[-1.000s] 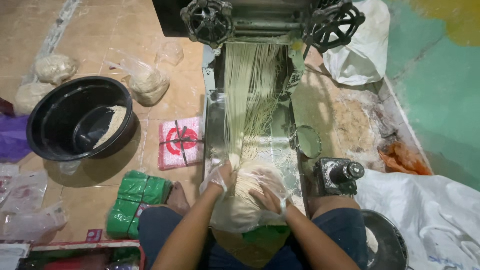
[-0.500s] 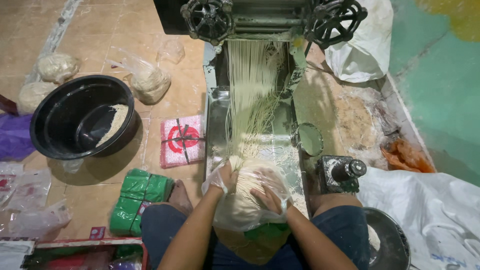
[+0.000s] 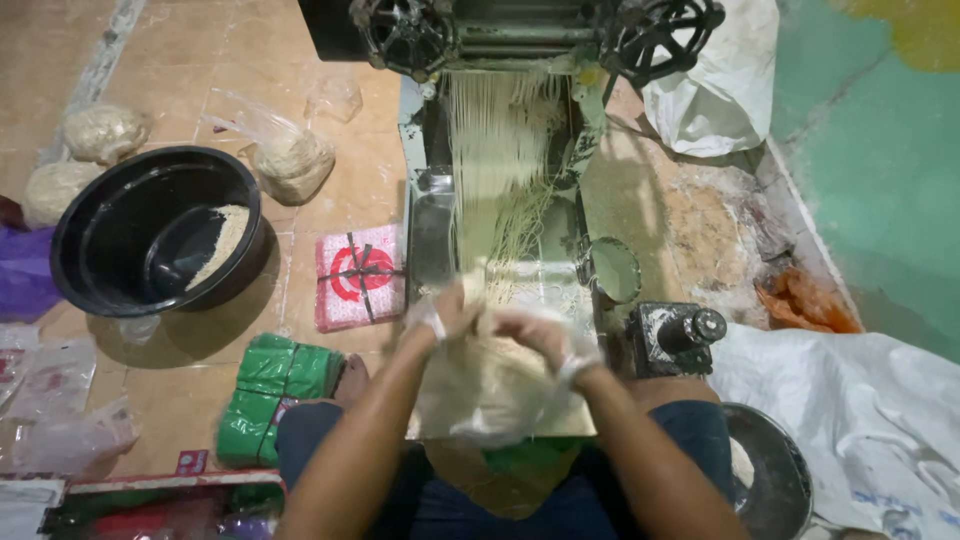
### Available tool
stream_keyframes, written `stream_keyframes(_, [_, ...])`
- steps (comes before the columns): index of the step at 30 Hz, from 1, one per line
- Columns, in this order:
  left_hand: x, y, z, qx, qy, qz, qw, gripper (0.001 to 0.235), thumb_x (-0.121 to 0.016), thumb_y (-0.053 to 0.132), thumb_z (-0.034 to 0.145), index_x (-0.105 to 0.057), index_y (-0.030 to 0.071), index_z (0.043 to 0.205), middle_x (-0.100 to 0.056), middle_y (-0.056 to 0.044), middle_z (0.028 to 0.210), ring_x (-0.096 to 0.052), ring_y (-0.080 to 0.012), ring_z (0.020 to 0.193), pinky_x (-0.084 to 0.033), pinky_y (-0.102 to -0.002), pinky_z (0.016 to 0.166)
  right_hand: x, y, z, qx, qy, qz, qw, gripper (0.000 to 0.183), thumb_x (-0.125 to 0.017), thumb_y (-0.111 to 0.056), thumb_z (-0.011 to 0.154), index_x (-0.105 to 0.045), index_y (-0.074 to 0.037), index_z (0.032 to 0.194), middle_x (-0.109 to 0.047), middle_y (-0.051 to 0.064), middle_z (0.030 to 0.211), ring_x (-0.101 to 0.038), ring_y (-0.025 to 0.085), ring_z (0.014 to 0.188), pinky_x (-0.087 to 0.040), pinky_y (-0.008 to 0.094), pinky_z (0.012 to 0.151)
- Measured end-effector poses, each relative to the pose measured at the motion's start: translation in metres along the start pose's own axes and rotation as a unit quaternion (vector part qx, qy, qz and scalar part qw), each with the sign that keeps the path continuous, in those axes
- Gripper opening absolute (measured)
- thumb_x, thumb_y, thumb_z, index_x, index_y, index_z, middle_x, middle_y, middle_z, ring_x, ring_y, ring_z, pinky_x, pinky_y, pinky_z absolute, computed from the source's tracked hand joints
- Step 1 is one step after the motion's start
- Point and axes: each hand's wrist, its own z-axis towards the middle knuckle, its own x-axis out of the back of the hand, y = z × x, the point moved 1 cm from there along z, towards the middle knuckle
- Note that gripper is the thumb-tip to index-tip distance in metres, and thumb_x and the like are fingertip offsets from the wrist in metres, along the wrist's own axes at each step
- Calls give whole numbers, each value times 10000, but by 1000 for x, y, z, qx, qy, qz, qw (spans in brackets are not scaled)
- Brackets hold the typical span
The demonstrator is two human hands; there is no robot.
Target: The person collects noodles as they emerge from a machine, gathers them into bundles by hand, and places the bundles into a plastic bag.
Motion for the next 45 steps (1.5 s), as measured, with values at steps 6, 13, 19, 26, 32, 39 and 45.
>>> stream_keyframes(6, [22,63,-8,-179,30,-547,818,45,-551,86,783,-581,55,794,-571,-36,659,-551,-130,601,-509,-249,481,18,-26,26,204,144,414,876,466,-409,-351,881,-584,47,1049,-601,222,1023,-568,318,1007,-378,433,938])
stream_keyframes(13, [23,42,-76,-200,-157,-332,908,254,-633,173,747,-516,19,912,-536,-131,849,-502,-210,806,-378,-329,691,48,-44,14,155,-77,731,660,519,-363,-420,882,-400,35,1129,-537,157,854,-575,230,727,-493,317,658])
stream_keyframes(19, [46,-41,-47,-126,-110,-38,985,544,-572,289,738,-458,-4,1181,-511,-255,1145,-466,-350,1091,-318,-451,971,42,-3,46,53,20,755,653,230,-438,-221,894,-518,-18,822,-518,13,690,-545,124,620,-454,177,539])
stream_keyframes(26, [-13,36,6,27,-84,-591,802,592,-532,613,750,-547,25,815,-584,-142,525,-591,-215,410,-520,-316,387,-1,-80,5,79,27,477,875,137,-504,15,793,-432,-20,682,-359,30,501,-375,153,349,-347,275,344])
stream_keyframes(32, [21,39,73,-66,-21,-764,641,445,-476,463,822,-616,46,890,-654,-132,731,-652,-189,675,-531,-303,618,36,-27,-14,73,4,77,994,129,-587,-174,812,-563,-68,743,-526,38,476,-506,137,375,-432,286,344])
stream_keyframes(39, [27,-22,69,-37,18,-663,748,217,-674,159,737,-541,60,878,-625,-126,628,-649,-214,570,-548,-325,536,49,15,-27,21,-13,-142,990,414,-408,-170,886,-417,156,1140,-484,338,1127,-435,416,1113,-263,484,1019])
stream_keyframes(45, [49,-18,15,-177,-242,-303,904,162,-590,37,753,-524,-4,895,-605,-130,597,-646,-238,566,-521,-328,573,59,36,-6,22,-147,-271,951,544,-575,-355,770,-516,39,1141,-546,300,1061,-494,453,1023,-343,490,950])
